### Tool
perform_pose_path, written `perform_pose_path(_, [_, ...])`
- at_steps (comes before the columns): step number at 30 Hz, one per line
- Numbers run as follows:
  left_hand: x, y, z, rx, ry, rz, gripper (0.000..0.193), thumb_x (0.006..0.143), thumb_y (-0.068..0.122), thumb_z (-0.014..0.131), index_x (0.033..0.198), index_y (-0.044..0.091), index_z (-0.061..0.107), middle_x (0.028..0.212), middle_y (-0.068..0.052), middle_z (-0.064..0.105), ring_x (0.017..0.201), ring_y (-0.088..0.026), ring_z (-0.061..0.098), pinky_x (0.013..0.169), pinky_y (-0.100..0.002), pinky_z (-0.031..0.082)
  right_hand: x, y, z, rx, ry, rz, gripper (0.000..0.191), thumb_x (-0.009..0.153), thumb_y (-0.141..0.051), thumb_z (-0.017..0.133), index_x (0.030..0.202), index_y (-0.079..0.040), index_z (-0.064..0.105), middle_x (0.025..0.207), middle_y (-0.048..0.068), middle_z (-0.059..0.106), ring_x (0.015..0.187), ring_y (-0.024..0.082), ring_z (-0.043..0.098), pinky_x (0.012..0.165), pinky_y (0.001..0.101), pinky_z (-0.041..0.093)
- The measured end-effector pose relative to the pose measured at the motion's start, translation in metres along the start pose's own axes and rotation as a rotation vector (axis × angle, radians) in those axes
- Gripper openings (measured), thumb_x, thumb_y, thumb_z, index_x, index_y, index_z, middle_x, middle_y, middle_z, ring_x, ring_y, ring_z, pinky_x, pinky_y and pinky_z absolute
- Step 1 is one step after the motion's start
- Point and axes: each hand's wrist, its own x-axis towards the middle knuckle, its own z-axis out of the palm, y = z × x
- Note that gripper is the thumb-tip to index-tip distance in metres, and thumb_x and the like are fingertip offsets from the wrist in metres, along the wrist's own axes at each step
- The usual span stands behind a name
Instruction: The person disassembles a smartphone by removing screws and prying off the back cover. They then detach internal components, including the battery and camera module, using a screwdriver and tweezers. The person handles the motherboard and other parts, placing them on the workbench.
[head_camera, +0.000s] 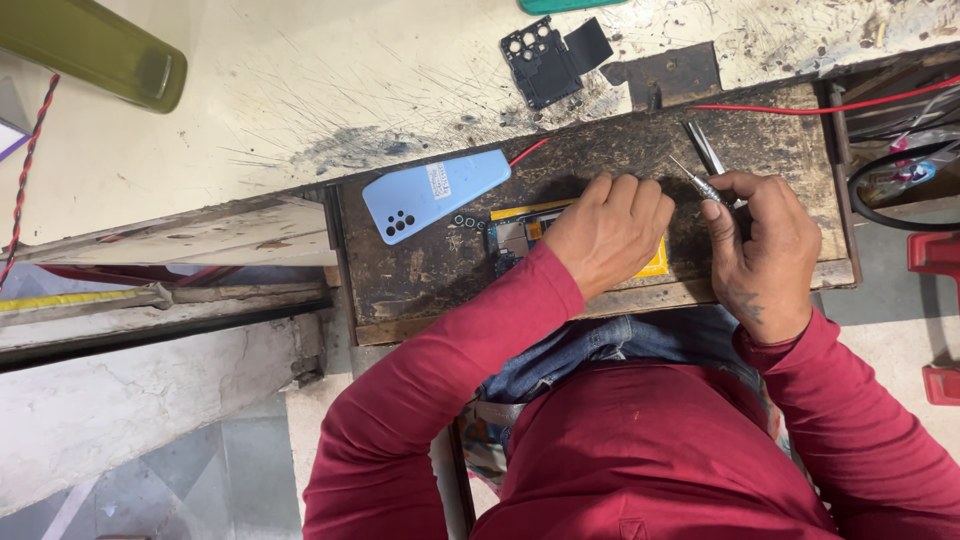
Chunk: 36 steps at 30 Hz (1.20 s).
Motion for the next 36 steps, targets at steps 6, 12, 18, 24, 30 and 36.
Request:
perform_pose_path(6, [-0.003, 0.003, 0.005, -0.017, 0.035, -0.020, 0.012, 0.091, 0.023, 0.060, 0.087, 0.014, 0.055, 0.084, -0.002, 0.049, 0.083, -0.019, 0.054, 0.081, -0.034, 0.051, -0.001, 0.000, 0.001, 0.005, -0.002, 0.003, 0.012, 0.111, -0.003, 0.073, 0.120, -0.001, 0.066, 0.097, 0.014, 0.063, 0.079, 0.026, 0.063, 0.071, 0.0340, 0.049])
perform_pose_path(12, [-0.004, 0.003, 0.007, -0.044, 0.045, -0.027, 0.011, 0.091, 0.022, 0.061, 0.087, 0.014, 0.054, 0.085, -0.002, 0.048, 0.083, -0.018, 0.054, 0.075, -0.032, 0.050, -0.001, 0.002, 0.000, 0.006, -0.007, -0.009, 0.013, 0.111, -0.004, 0.074, 0.120, -0.001, 0.065, 0.098, 0.014, 0.064, 0.079, 0.024, 0.063, 0.070, 0.0327, 0.048])
perform_pose_path(18, [-0.013, -0.011, -0.002, -0.245, 0.020, -0.058, 0.017, 0.091, 0.018, 0.064, 0.106, 0.010, 0.065, 0.099, -0.002, 0.059, 0.096, -0.019, 0.059, 0.086, -0.034, 0.050, 0.006, -0.003, -0.008, 0.065, -0.053, 0.034, 0.020, 0.105, -0.006, 0.079, 0.119, -0.001, 0.065, 0.098, 0.012, 0.065, 0.076, 0.020, 0.064, 0.069, 0.0309, 0.050])
perform_pose_path(24, [-0.046, -0.040, -0.016, -0.546, -0.002, -0.251, 0.027, 0.096, 0.030, 0.071, 0.118, 0.016, 0.073, 0.120, -0.001, 0.066, 0.112, -0.023, 0.060, 0.096, -0.041, 0.047, 0.018, -0.024, -0.043, -0.211, -0.227, -0.116, 0.020, 0.095, -0.009, 0.081, 0.115, -0.012, 0.077, 0.097, 0.005, 0.069, 0.078, 0.021, 0.064, 0.068, 0.0331, 0.051])
perform_pose_path(30, [-0.051, -0.042, -0.015, -0.601, 0.008, -0.260, 0.025, 0.095, 0.034, 0.072, 0.114, 0.018, 0.078, 0.116, 0.001, 0.068, 0.112, -0.021, 0.060, 0.096, -0.041, 0.046, 0.036, -0.057, -0.055, -0.586, -0.267, -0.358, 0.021, 0.082, -0.015, 0.082, 0.103, -0.016, 0.084, 0.083, 0.002, 0.071, 0.069, 0.022, 0.060, 0.061, 0.0329, 0.051])
perform_pose_path(36, [-0.054, -0.041, -0.012, -0.557, 0.003, -0.249, 0.027, 0.095, 0.036, 0.072, 0.115, 0.019, 0.079, 0.117, 0.001, 0.068, 0.110, -0.020, 0.060, 0.093, -0.040, 0.046, 0.042, -0.072, -0.054, -0.584, -0.283, -0.394, 0.021, 0.086, -0.016, 0.081, 0.107, -0.015, 0.082, 0.083, 0.002, 0.068, 0.074, 0.021, 0.062, 0.065, 0.0337, 0.051])
